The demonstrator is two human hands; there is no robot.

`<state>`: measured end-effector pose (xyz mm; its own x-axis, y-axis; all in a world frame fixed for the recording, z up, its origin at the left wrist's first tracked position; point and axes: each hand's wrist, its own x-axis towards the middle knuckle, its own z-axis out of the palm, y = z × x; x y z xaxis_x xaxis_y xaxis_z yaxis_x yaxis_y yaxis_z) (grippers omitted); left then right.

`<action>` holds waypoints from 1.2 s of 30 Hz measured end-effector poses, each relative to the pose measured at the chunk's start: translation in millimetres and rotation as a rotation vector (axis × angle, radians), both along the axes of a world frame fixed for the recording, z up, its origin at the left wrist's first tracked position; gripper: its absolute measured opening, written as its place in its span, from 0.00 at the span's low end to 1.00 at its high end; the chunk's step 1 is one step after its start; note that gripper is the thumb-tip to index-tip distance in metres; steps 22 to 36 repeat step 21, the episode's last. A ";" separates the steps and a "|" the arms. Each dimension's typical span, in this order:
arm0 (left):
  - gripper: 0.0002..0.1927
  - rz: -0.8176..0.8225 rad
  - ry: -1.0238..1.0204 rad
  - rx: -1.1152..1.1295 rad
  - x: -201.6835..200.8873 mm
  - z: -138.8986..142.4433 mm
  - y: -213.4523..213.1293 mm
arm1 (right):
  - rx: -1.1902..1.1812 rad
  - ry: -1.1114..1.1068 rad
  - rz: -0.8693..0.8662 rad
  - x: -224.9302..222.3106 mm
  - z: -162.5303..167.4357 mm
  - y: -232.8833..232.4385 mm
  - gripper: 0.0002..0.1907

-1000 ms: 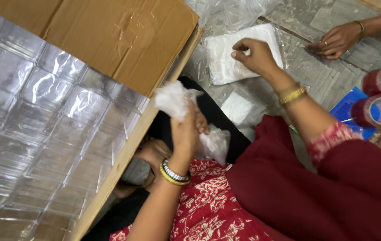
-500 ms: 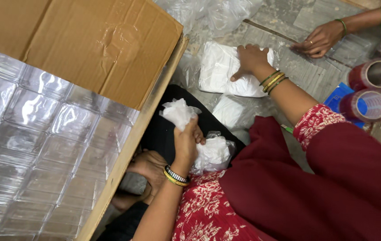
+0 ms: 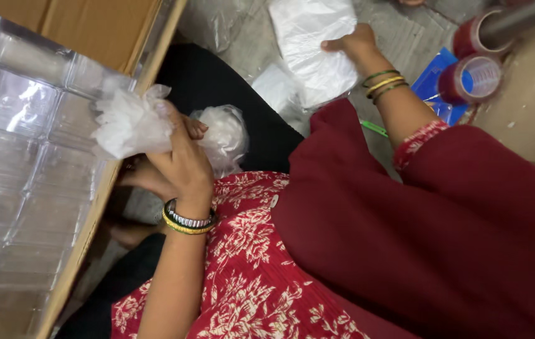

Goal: The person sits on the floor and places clear plastic boxes into plastic bags, then puts the bagged boxes into a cardboard box. They repeat this bagging cycle with multiple boxes and handle plastic bags and cartons throughout.

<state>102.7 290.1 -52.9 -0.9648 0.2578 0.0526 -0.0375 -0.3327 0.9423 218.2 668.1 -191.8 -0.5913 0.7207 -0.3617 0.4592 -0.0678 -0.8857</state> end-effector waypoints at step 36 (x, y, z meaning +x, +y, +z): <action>0.31 -0.221 0.112 -0.109 -22.0 13.9 -85.5 | -0.218 0.634 0.809 -9.7 168.4 -227.8 0.43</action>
